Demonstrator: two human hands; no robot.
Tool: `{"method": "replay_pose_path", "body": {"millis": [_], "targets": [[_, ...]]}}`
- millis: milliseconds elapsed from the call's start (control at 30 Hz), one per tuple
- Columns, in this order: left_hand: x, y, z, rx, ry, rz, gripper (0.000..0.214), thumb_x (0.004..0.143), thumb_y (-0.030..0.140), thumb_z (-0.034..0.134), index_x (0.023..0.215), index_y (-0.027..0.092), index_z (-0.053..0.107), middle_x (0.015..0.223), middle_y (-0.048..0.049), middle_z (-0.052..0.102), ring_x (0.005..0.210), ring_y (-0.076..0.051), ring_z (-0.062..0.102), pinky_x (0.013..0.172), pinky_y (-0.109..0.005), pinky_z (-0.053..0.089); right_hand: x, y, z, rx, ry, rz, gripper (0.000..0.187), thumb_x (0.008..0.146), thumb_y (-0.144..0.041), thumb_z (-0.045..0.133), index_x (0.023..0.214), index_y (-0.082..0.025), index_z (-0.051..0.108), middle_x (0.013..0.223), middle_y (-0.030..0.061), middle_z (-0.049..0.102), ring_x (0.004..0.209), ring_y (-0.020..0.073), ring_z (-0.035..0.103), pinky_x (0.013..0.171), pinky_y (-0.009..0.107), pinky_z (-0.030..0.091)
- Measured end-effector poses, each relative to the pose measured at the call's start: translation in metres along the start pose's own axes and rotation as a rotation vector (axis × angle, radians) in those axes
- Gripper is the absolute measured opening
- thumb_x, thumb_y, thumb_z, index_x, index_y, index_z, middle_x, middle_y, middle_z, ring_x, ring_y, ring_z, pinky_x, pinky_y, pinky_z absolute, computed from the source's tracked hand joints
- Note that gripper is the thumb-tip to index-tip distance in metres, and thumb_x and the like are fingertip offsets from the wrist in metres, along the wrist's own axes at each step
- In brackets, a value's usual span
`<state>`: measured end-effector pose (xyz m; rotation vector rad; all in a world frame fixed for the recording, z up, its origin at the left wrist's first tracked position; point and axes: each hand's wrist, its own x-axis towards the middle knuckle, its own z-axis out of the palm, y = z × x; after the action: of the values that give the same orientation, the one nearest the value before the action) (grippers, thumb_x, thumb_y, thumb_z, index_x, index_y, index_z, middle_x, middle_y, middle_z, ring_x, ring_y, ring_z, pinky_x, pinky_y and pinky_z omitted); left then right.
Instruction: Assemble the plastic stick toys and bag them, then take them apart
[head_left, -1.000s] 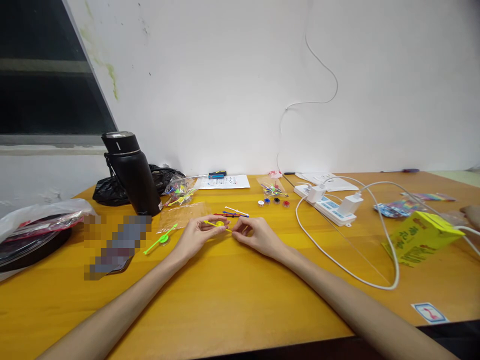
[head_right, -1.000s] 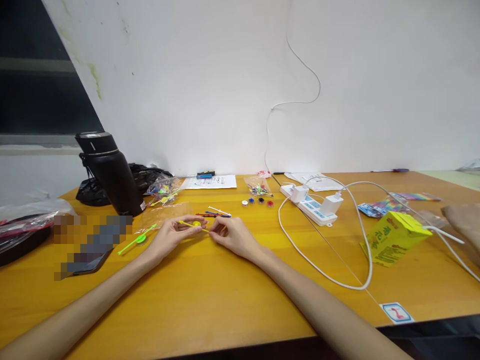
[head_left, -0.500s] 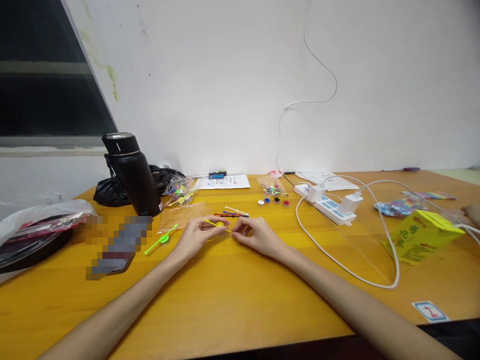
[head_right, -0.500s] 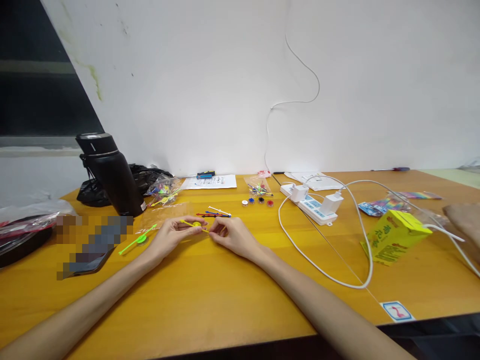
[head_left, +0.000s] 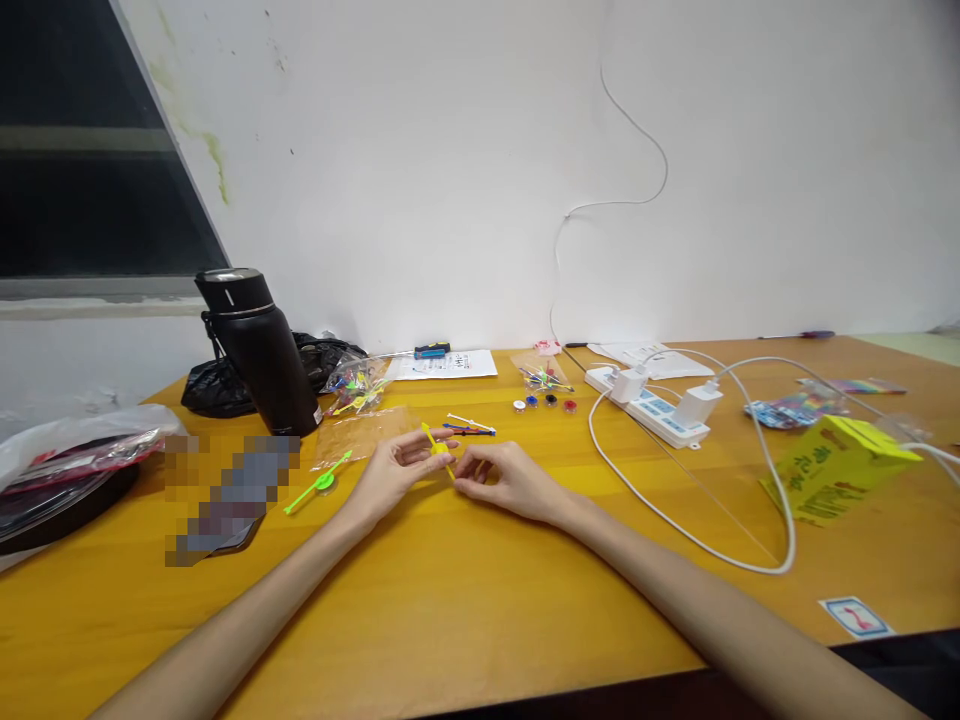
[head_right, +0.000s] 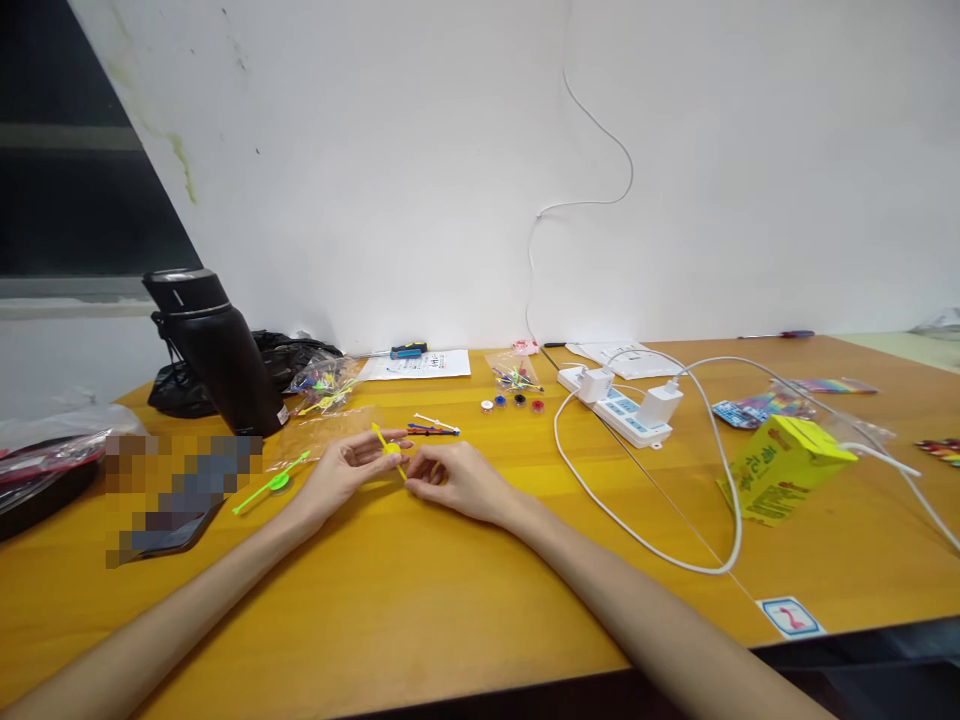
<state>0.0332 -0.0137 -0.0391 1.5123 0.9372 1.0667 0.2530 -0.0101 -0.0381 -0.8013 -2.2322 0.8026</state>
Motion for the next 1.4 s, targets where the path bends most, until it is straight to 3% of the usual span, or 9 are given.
{"method": "replay_pose_path", "body": {"millis": [367, 500, 633, 933, 1100, 1267, 1400], "targets": [[0.0, 0.003, -0.007, 0.097, -0.008, 0.095, 0.051, 0.093, 0.051, 0.059, 0.133, 0.02, 0.064, 0.113, -0.0097, 0.072, 0.09, -0.019, 0.064, 0.09, -0.033, 0.053, 0.002, 0.004, -0.007, -0.009, 0.004, 0.057, 0.027, 0.1, -0.039, 0.052, 0.09, -0.02, 0.068, 0.085, 0.0016, 0.075, 0.073, 0.0148, 0.067, 0.068, 0.024, 0.048], [-0.001, 0.006, -0.006, 0.032, -0.026, 0.07, 0.049, 0.096, 0.052, 0.052, 0.132, 0.021, 0.065, 0.115, -0.0095, 0.069, 0.096, -0.02, 0.064, 0.09, -0.034, 0.053, 0.002, 0.01, -0.01, -0.011, 0.031, 0.07, 0.031, 0.101, -0.04, 0.05, 0.089, -0.018, 0.068, 0.086, 0.0035, 0.075, 0.075, 0.0156, 0.067, 0.07, 0.025, 0.049], [-0.004, 0.012, -0.006, -0.008, -0.032, 0.041, 0.046, 0.094, 0.05, 0.057, 0.129, 0.022, 0.066, 0.132, -0.0108, 0.061, 0.098, -0.02, 0.064, 0.092, -0.036, 0.054, 0.002, 0.013, -0.011, -0.013, 0.044, 0.087, 0.032, 0.1, -0.041, 0.05, 0.088, -0.019, 0.069, 0.087, 0.0038, 0.076, 0.074, 0.016, 0.068, 0.07, 0.025, 0.049], [-0.004, 0.019, -0.01, 0.048, 0.033, 0.029, 0.051, 0.085, 0.049, 0.069, 0.126, 0.018, 0.063, 0.121, -0.0111, 0.065, 0.09, -0.02, 0.07, 0.084, -0.036, 0.058, 0.002, 0.013, -0.012, 0.013, 0.05, 0.089, 0.032, 0.1, -0.041, 0.05, 0.087, -0.018, 0.068, 0.087, 0.0046, 0.076, 0.076, 0.017, 0.07, 0.071, 0.026, 0.05], [-0.02, 0.023, -0.018, 0.192, 0.073, 0.048, 0.043, 0.085, 0.051, 0.068, 0.115, 0.019, 0.07, 0.14, -0.0122, 0.051, 0.076, -0.016, 0.071, 0.071, -0.032, 0.058, 0.001, 0.014, -0.012, 0.003, 0.058, 0.085, 0.029, 0.099, -0.039, 0.051, 0.088, -0.019, 0.069, 0.086, 0.0036, 0.076, 0.074, 0.0163, 0.069, 0.07, 0.026, 0.049], [-0.05, 0.032, -0.045, 0.465, 0.07, 0.013, 0.045, 0.086, 0.053, 0.063, 0.116, 0.02, 0.069, 0.123, -0.0113, 0.062, 0.071, -0.018, 0.071, 0.067, -0.032, 0.056, 0.001, 0.016, -0.013, -0.025, 0.067, 0.081, 0.028, 0.099, -0.036, 0.05, 0.087, -0.019, 0.069, 0.086, 0.003, 0.076, 0.074, 0.0162, 0.068, 0.069, 0.026, 0.048], [-0.069, 0.035, -0.068, 0.71, 0.099, -0.086, 0.053, 0.087, 0.055, 0.059, 0.125, 0.018, 0.062, 0.082, -0.0045, 0.073, 0.066, -0.021, 0.069, 0.068, -0.03, 0.053, 0.001, 0.016, -0.014, -0.034, 0.065, 0.075, 0.028, 0.099, -0.035, 0.05, 0.086, -0.019, 0.068, 0.086, 0.0032, 0.076, 0.074, 0.0165, 0.068, 0.069, 0.026, 0.047]]}}
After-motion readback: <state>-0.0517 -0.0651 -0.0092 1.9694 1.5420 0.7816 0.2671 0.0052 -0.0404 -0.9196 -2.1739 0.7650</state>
